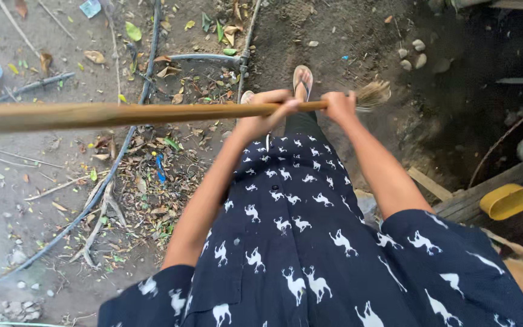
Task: The person sweeps dry leaves, dirt, and debris across the ground using a long-handled broom.
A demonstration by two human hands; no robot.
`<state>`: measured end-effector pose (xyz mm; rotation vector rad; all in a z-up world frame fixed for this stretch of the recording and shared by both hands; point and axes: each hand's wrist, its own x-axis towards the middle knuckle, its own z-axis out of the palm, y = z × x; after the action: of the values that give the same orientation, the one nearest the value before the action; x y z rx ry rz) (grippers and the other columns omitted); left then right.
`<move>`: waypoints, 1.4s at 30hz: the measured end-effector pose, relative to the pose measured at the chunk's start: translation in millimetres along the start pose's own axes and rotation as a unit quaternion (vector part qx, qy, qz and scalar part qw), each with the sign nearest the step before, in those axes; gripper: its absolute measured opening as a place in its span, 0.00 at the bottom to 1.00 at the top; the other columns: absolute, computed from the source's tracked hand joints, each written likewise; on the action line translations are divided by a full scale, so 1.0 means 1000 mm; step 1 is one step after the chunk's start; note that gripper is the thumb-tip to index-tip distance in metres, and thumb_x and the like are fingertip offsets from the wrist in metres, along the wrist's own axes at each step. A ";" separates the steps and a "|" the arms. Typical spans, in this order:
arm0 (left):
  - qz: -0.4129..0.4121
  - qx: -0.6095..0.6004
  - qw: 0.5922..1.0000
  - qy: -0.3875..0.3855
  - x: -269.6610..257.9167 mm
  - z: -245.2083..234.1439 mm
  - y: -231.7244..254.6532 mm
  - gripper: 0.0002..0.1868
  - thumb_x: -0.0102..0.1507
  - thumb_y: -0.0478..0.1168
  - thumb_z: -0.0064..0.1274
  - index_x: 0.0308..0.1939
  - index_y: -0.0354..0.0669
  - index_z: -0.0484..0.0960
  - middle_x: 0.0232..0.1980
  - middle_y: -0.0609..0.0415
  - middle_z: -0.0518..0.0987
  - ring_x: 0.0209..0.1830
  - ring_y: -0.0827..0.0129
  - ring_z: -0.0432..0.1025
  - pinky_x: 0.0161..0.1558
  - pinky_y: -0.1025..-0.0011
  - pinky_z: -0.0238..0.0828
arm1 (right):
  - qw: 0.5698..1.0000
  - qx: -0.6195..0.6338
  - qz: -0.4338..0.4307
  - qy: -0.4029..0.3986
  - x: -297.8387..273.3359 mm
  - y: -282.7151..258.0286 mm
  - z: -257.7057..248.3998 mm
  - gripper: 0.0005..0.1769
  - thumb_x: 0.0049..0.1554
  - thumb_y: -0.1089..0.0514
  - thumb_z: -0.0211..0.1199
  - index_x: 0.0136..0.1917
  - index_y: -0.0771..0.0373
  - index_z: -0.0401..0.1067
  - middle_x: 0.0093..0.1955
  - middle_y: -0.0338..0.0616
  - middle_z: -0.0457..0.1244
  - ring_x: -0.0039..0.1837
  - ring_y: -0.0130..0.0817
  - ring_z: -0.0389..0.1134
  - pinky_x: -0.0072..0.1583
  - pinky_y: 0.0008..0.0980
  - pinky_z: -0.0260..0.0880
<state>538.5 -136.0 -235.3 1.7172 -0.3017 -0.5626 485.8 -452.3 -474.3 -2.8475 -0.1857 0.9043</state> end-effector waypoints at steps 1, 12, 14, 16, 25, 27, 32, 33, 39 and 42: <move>0.000 -0.001 1.000 -0.004 0.011 0.012 -0.004 0.14 0.70 0.46 0.55 0.36 0.40 0.84 0.26 0.56 0.73 0.29 0.77 0.66 0.32 0.72 0.67 | 0.999 -0.001 0.041 -0.027 0.002 0.018 0.009 0.04 0.52 0.51 0.68 0.42 0.47 0.80 0.46 0.41 0.71 0.53 0.44 0.73 0.69 0.70 0.49; 0.055 0.036 0.964 0.256 -0.045 -0.122 0.108 0.11 0.73 0.35 0.53 0.42 0.29 0.86 0.34 0.51 0.81 0.30 0.76 0.74 0.33 0.75 0.70 | 0.923 0.107 -0.294 0.222 0.138 -0.207 -0.110 0.10 0.59 0.46 0.66 0.41 0.49 0.75 0.40 0.35 0.68 0.51 0.38 0.71 0.69 0.65 0.47; 0.058 0.005 0.960 0.272 -0.053 -0.123 0.136 0.13 0.75 0.34 0.50 0.41 0.28 0.85 0.33 0.50 0.80 0.30 0.76 0.73 0.35 0.76 0.69 | 0.930 0.113 -0.295 0.191 0.124 -0.229 -0.148 0.11 0.62 0.47 0.65 0.40 0.51 0.74 0.39 0.37 0.67 0.51 0.39 0.71 0.71 0.63 0.47; 0.158 -0.009 0.943 0.294 -0.044 -0.114 0.152 0.10 0.69 0.34 0.49 0.33 0.36 0.78 0.33 0.53 0.78 0.31 0.74 0.76 0.38 0.73 0.73 | 0.909 0.179 -0.318 0.202 0.108 -0.233 -0.175 0.09 0.58 0.49 0.66 0.42 0.53 0.73 0.40 0.39 0.67 0.52 0.40 0.71 0.71 0.62 0.47; -0.069 0.037 0.991 0.104 0.091 0.009 0.091 0.11 0.66 0.44 0.57 0.38 0.39 0.87 0.28 0.58 0.79 0.30 0.78 0.70 0.32 0.73 0.65 | 0.986 0.090 -0.115 0.076 0.049 0.038 -0.108 0.05 0.52 0.53 0.68 0.41 0.54 0.76 0.44 0.47 0.69 0.53 0.49 0.70 0.69 0.62 0.52; -0.025 0.053 0.998 0.019 0.138 0.062 0.064 0.13 0.68 0.47 0.57 0.37 0.41 0.86 0.27 0.56 0.75 0.29 0.76 0.68 0.32 0.69 0.66 | 0.995 0.093 -0.027 0.000 0.035 0.116 -0.073 0.07 0.53 0.61 0.61 0.42 0.49 0.78 0.44 0.39 0.71 0.54 0.41 0.73 0.73 0.66 0.50; -0.006 -0.051 0.998 -0.021 0.187 0.119 0.040 0.15 0.70 0.48 0.54 0.37 0.43 0.86 0.28 0.59 0.80 0.30 0.78 0.70 0.34 0.71 0.69 | 0.999 0.040 -0.003 -0.028 0.036 0.198 -0.038 0.10 0.49 0.54 0.69 0.46 0.48 0.79 0.50 0.43 0.69 0.58 0.46 0.70 0.63 0.71 0.52; -0.012 -0.050 0.999 0.012 0.183 0.106 0.043 0.14 0.70 0.47 0.53 0.38 0.42 0.85 0.29 0.59 0.80 0.30 0.79 0.71 0.33 0.73 0.70 | 0.998 0.029 -0.027 -0.042 0.046 0.191 -0.041 0.09 0.49 0.52 0.69 0.46 0.48 0.78 0.50 0.42 0.69 0.58 0.45 0.70 0.65 0.70 0.52; -0.050 0.073 0.979 0.183 0.121 0.013 0.126 0.08 0.70 0.37 0.56 0.43 0.37 0.88 0.34 0.56 0.83 0.32 0.79 0.74 0.34 0.77 0.71 | 0.957 0.102 -0.232 0.138 0.147 0.016 -0.119 0.09 0.61 0.45 0.67 0.44 0.50 0.75 0.46 0.39 0.67 0.55 0.42 0.69 0.65 0.69 0.52; -0.005 0.049 0.973 0.225 0.097 -0.024 0.165 0.09 0.74 0.33 0.52 0.45 0.34 0.87 0.40 0.53 0.83 0.35 0.78 0.75 0.44 0.77 0.73 | 0.955 0.121 -0.231 0.143 0.138 -0.036 -0.172 0.12 0.62 0.45 0.66 0.41 0.51 0.73 0.43 0.37 0.67 0.55 0.40 0.70 0.69 0.64 0.52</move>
<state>649.8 -200.9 -91.5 1.8868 0.0039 -0.1542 695.5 -412.0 -406.6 -2.5022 -0.6249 0.3860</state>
